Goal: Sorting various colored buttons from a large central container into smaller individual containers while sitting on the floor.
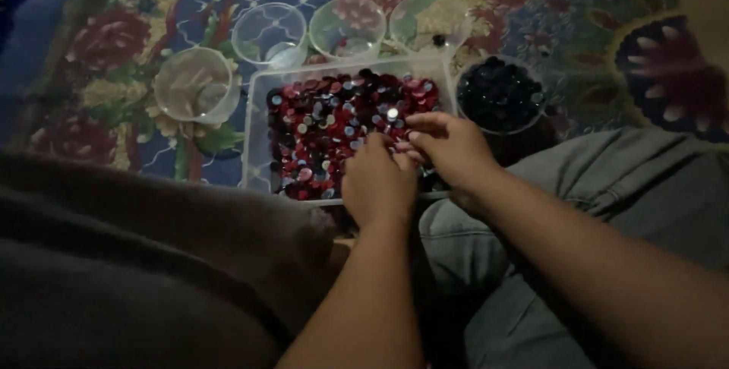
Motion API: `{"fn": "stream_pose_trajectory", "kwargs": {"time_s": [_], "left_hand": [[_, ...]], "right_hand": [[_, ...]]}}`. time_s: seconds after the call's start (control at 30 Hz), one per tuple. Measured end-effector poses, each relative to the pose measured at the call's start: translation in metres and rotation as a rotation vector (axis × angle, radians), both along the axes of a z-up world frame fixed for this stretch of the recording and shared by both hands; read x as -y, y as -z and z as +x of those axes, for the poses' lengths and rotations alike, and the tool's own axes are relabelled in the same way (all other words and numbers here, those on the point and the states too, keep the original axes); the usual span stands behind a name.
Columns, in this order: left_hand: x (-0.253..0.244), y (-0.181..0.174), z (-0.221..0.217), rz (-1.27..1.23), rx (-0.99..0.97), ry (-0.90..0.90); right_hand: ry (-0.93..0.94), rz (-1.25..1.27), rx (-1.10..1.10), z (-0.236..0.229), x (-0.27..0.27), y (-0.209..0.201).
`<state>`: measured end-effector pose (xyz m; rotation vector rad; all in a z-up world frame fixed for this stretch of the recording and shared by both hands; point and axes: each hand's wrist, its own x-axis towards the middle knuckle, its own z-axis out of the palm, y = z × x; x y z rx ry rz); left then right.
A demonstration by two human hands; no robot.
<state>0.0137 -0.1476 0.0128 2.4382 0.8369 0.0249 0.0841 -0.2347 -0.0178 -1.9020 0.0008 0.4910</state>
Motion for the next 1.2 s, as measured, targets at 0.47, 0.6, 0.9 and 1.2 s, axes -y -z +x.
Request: {"fn": "stream_pose_trajectory", "kwargs": {"time_s": [0.47,0.6,0.9,1.2], "left_hand": [[-0.012,-0.005,-0.011,-0.076,-0.145,0.126],[-0.017,0.012,-0.014,-0.046,-0.04,0.162],[-0.061,-0.001,-0.016,-0.141,-0.109,0.096],[-0.072,-0.014,-0.014,-0.36,-0.086,-0.048]], "right_hand": [[-0.079,-0.423,0.091,-0.005,-0.01,0.019],[-0.163,-0.515,0.29,0.008,-0.028,0.036],[-0.137,-0.607,0.364,0.011,-0.043,0.05],[-0.066,-0.564,0.308,0.009,-0.043,0.049]]}}
